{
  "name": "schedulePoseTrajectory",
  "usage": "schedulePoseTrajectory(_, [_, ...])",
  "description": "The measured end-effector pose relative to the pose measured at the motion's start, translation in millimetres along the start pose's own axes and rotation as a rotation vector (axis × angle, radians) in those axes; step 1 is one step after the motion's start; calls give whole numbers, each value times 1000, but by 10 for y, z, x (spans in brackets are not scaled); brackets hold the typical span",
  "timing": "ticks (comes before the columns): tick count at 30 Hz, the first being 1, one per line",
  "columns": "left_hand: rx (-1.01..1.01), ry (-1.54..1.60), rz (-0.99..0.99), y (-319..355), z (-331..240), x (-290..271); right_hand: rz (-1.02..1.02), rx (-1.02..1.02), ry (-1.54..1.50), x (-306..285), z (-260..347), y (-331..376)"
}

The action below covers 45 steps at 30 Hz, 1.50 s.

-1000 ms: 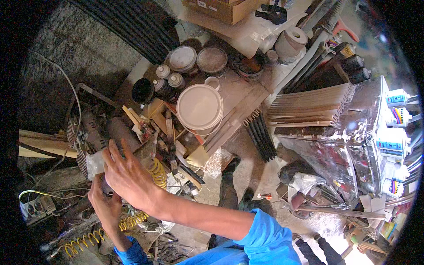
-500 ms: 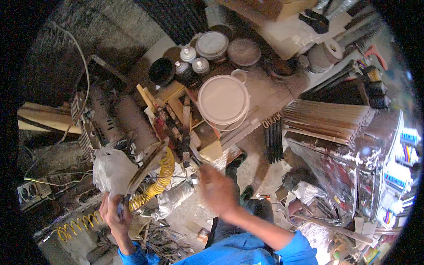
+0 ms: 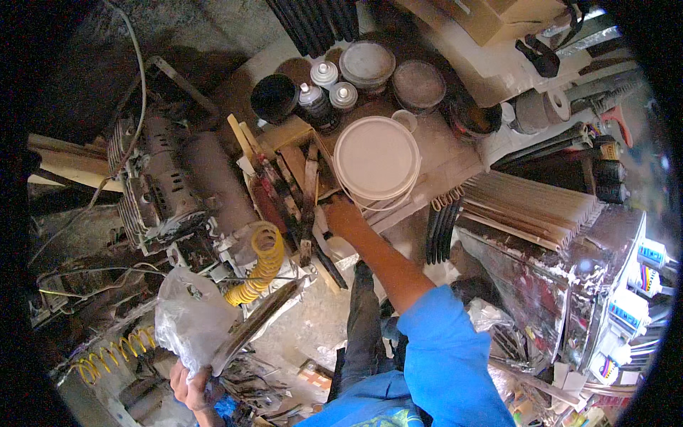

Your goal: The person retrieves a glue tube from a drawer, then sits on the floor and applies glue to the edge of a sanding disc. They rotate the disc and continue applying glue along the seam.

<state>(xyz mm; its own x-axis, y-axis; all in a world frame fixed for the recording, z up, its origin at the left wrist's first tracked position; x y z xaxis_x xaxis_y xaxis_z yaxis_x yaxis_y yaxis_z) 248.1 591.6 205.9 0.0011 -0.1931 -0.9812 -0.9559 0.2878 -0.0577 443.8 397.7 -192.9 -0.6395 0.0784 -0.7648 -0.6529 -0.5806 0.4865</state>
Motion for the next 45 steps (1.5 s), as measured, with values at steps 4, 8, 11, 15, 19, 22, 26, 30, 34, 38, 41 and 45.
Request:
schedulePoseTrajectory(4, [-84, -1, 26, 76, 33, 31, 182, -13, 53, 346, -117, -193])
schedulePoseTrajectory(8, [-95, 23, 54, 96, 88, 68, 424, 58, 44, 469, -179, -347])
schedulePoseTrajectory(11, [-95, 12, 54, 92, 96, 41, 577, 123, -31, 544, -171, -390])
schedulePoseTrajectory(15, [-85, 5, 5, 100, 99, 28, 426, 163, -144, 541, -149, -323])
schedulePoseTrajectory(19, [-94, 11, -2, 151, 102, 90, 334, 146, -154, 505, -181, -282])
schedulePoseTrajectory(22, [-89, 7, 28, 177, 121, 90, 439, 135, -300, 482, -217, -351])
schedulePoseTrajectory(26, [-94, 31, 39, 183, 155, 66, 485, -34, -38, 420, -154, -408])
schedulePoseTrajectory(30, [-102, 26, 34, 167, 115, 101, 265, 278, -537, 438, -395, -349])
schedulePoseTrajectory(34, [-89, 1, 27, 180, 102, 93, -3, 239, -355, 504, -345, -377])
schedulePoseTrajectory(38, [-31, 8, 43, 252, 129, 20, -202, 351, -436, 662, -403, -470])
schedulePoseTrajectory(41, [-60, 61, 121, 283, 151, 9, 46, 436, -538, 942, -503, -601])
schedulePoseTrajectory(45, [-253, 179, 197, 318, 100, -41, -221, 403, -293, 825, -471, -587])
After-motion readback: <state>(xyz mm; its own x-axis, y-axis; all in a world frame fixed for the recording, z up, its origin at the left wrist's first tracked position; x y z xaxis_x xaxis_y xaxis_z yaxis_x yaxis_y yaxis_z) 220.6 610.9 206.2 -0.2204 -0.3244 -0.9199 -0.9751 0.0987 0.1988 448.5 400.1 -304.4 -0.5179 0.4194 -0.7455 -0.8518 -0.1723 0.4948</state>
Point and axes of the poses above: each hand's wrist, its own y-axis away from the middle knuckle, its own x-axis out of the palm, z = x × y, the point moved 6 cm from there along -y, towards the middle knuckle, and after that the axes turned 13 degrees about z, right-handed, at the moved point
